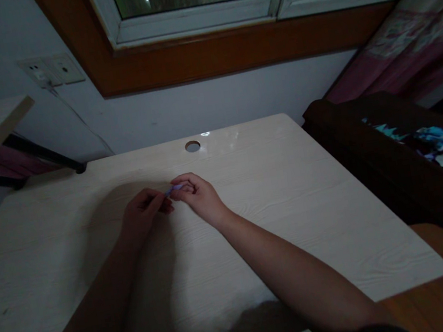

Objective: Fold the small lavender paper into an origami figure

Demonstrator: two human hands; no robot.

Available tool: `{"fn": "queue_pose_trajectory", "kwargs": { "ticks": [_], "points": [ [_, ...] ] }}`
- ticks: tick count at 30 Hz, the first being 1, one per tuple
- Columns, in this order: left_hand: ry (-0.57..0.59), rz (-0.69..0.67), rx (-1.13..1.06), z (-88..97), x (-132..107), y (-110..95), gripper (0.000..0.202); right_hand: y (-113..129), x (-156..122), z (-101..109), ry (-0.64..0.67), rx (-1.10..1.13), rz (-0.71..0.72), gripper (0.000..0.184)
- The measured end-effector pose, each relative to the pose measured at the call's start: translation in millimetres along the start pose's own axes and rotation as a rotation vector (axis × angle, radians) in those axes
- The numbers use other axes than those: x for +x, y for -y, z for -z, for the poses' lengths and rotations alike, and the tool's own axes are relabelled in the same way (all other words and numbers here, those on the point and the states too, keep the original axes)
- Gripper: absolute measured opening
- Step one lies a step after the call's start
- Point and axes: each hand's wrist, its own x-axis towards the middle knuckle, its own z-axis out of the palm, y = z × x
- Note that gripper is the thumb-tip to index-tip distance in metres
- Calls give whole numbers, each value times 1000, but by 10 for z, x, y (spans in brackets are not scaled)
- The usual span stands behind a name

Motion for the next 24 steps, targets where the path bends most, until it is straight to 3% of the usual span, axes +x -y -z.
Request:
{"fn": "queue_pose_trajectory", "kwargs": {
  "ticks": [13, 24],
  "points": [
    [154, 44, 22, 22, -15, -31, 25, -11, 39, 13, -28, 118, 0, 31],
    [162, 56, 26, 46, -8, 1, 24, -22, 36, 4, -20, 107, -18, 31]
  ]
}}
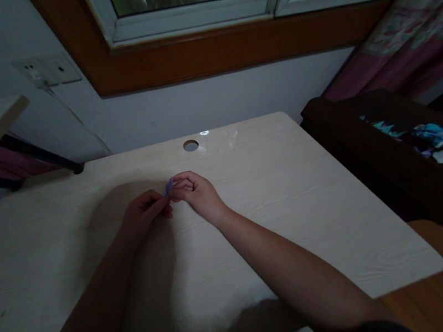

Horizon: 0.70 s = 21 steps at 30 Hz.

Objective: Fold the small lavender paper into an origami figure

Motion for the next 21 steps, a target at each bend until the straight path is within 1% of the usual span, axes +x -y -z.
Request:
{"fn": "queue_pose_trajectory", "kwargs": {
  "ticks": [7, 13, 18, 21],
  "points": [
    [-1, 5, 8, -2, -2, -20, 23, 5, -4, -3, -8, -46, -1, 23],
    [-11, -4, 20, -6, -8, -17, 24, -14, 4, -16, 10, -8, -1, 31],
    [3, 0, 65, -13, 1, 12, 27, 11, 0, -26, 40, 2, -18, 35],
    [4, 6, 56, -14, 5, 27, 26, 15, 1, -26, 33, -3, -18, 38]
  ]
}}
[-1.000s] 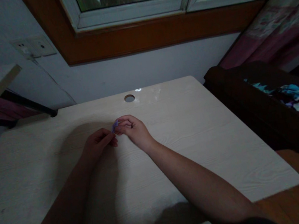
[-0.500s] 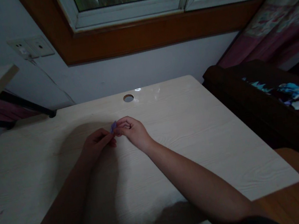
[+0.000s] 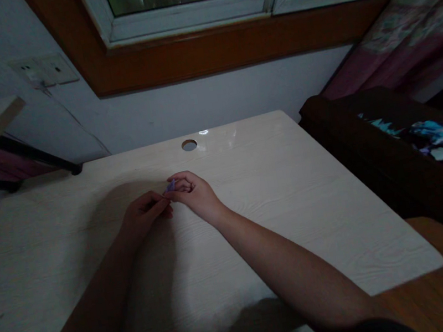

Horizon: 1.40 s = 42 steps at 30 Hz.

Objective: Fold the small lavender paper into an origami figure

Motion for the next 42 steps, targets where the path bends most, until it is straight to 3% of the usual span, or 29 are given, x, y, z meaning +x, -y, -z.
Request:
{"fn": "queue_pose_trajectory", "kwargs": {
  "ticks": [31, 42],
  "points": [
    [26, -10, 161, -8, -14, -87, 29, 18, -26, 2, -26, -45, 59, 35],
    [56, -50, 241, -20, -27, -91, 30, 3, -36, 12, -17, -98, 68, 42]
  ]
}}
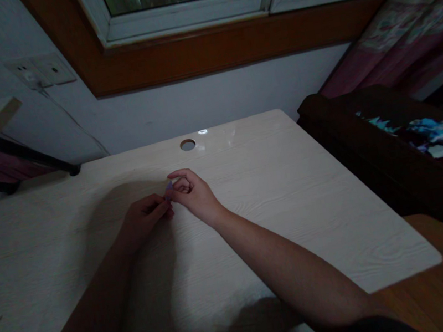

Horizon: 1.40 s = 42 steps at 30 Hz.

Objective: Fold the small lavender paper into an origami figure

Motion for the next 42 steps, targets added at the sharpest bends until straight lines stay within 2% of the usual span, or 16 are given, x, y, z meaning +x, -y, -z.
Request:
{"fn": "queue_pose_trajectory", "kwargs": {
  "ticks": [4, 14, 17, 20, 29, 42],
  "points": [
    [16, -5, 14, -2, 0, -28, 30, 4, -6, -3, 0, 6, 25, 42],
    [-14, 50, -108, 0, 1, 5, 28, 14, 1, -8, 4, 54, 3, 31],
    [-36, 59, -138, -4, 5, 28, 27, 12, 3, -8, 25, 59, -15, 38],
    [-31, 41, -117, -8, 11, 41, 29, 11, 6, -9, 31, 28, -18, 47],
    [-14, 14, -66, -1, 9, 22, 26, -1, 19, -7, -18, 12, 7, 40],
    [-50, -7, -13, 6, 1, 15, 23, 12, 9, -19, -45, 8, 22, 42]
  ]
}}
